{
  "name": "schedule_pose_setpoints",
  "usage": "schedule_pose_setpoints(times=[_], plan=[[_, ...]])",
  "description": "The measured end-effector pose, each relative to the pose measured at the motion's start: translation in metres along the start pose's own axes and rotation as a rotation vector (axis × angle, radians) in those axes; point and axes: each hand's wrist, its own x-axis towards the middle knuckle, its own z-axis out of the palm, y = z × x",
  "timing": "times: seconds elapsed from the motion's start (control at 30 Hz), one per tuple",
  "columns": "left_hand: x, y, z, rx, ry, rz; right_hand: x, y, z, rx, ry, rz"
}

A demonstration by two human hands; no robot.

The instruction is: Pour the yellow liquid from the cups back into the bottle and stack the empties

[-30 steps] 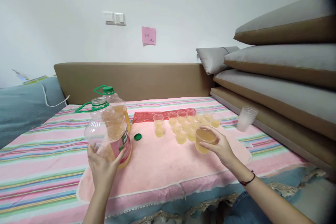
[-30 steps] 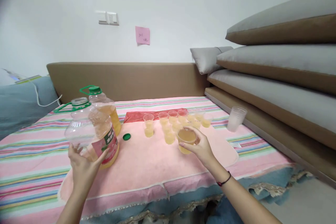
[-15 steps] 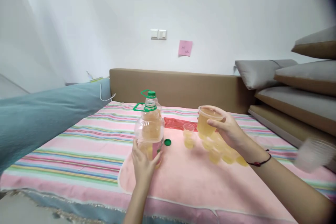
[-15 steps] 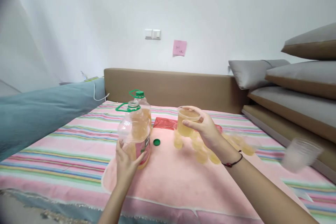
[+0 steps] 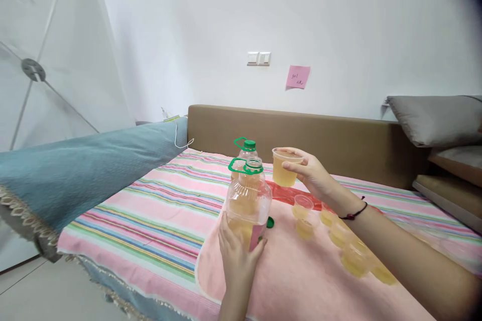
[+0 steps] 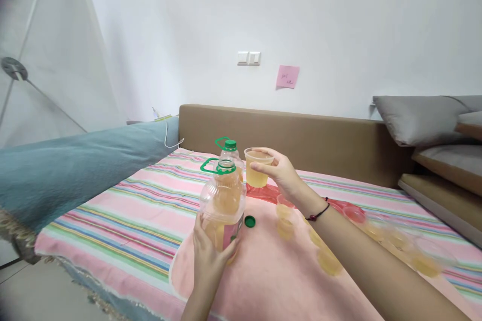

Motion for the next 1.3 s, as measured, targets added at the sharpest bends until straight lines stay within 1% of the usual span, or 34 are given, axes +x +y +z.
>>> schedule_pose_setpoints(times=[0.23, 0.57, 0.7, 1.03, 1.3], plan=[[-0.002, 0.003, 0.000, 0.002, -0.030, -0.056, 0.012, 0.001, 0.012, -0.056, -0.038, 0.035], [-0.003, -0.001, 0.001, -0.024, -0.034, -0.037, 0.015, -0.003, 0.018, -0.126, -0.106, 0.024], [-0.003, -0.003, 0.001, -0.043, -0.050, -0.031, 0.015, -0.005, 0.018, -0.159, -0.118, 0.027], [-0.003, 0.002, 0.002, -0.025, 0.003, -0.025, 0.018, -0.006, 0.013, -0.231, -0.134, 0.004], [-0.003, 0.001, 0.001, -0.031, 0.005, 0.013, 0.019, -0.009, 0.012, -0.284, -0.135, -0.002]])
